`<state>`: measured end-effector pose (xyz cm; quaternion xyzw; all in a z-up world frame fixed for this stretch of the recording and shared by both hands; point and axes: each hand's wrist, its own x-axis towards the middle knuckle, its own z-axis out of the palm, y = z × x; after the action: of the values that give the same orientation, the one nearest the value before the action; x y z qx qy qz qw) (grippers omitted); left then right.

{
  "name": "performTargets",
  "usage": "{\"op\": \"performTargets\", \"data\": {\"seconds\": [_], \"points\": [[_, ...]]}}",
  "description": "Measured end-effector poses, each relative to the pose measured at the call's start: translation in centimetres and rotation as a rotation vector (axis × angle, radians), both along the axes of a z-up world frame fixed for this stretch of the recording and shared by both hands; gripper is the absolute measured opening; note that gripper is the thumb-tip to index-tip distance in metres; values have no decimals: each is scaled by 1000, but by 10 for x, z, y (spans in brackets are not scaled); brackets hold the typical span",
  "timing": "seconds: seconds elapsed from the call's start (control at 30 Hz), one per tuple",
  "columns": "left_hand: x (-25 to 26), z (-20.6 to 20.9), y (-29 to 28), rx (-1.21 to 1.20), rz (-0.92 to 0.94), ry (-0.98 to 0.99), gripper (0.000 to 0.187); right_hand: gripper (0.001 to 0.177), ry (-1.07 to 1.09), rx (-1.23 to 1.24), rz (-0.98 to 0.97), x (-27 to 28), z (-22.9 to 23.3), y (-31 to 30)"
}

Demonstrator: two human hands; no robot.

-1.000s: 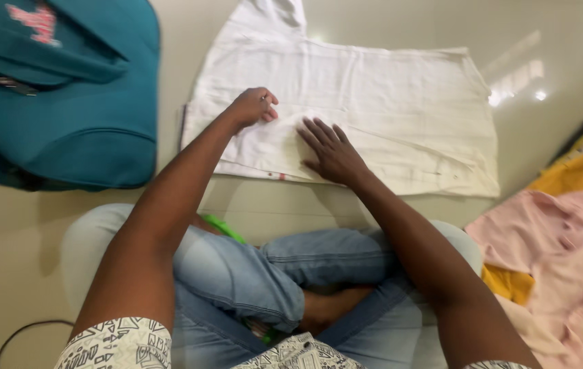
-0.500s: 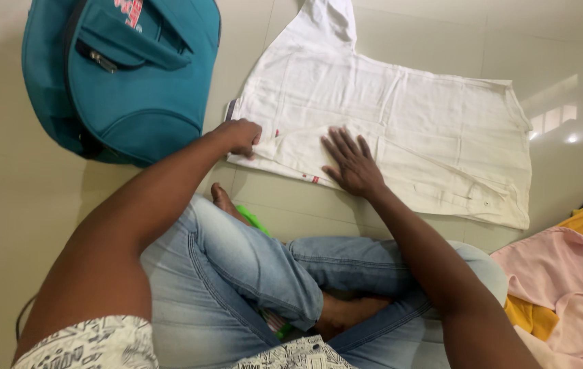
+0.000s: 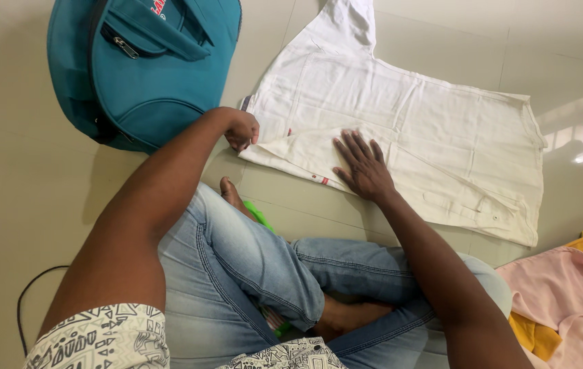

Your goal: The person folds a white shirt on the floor by smoothing out the fabric, folding the sleeves and sides inward, and then folding the body into a neat rectangle.

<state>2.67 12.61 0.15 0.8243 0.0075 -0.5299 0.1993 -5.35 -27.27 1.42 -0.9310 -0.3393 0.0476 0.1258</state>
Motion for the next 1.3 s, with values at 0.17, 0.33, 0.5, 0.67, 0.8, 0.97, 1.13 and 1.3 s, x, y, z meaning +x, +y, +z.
{"op": "performTargets", "data": {"seconds": [0.17,0.33,0.5,0.67,0.8,0.97,1.13,1.3], "points": [[-1,1,-6,5,157,66,32,70,0,-14,-11,1,-1,-1],[-2,-12,-7,-44,313,68,25,68,-13,-22,-24,0,-2,-3],[-2,-24,-3,-148,306,72,12,59,-13,108,-54,9,-9,-14],[-6,-21,3,-241,326,29,14,38,27,237,-78,50,8,-79],[6,-49,7,-107,-2,-6,18,26,265,244,-460,57,40,-220],[5,-50,19,-41,-2,-14,15,17,416,344,-948,11,-3,-383],[-6,-12,5,-65,260,89,17,39,667,492,-1170,-9,-61,-421],[-9,-11,3,-83,272,93,24,44,799,440,-1175,-1,-70,-422]]}}
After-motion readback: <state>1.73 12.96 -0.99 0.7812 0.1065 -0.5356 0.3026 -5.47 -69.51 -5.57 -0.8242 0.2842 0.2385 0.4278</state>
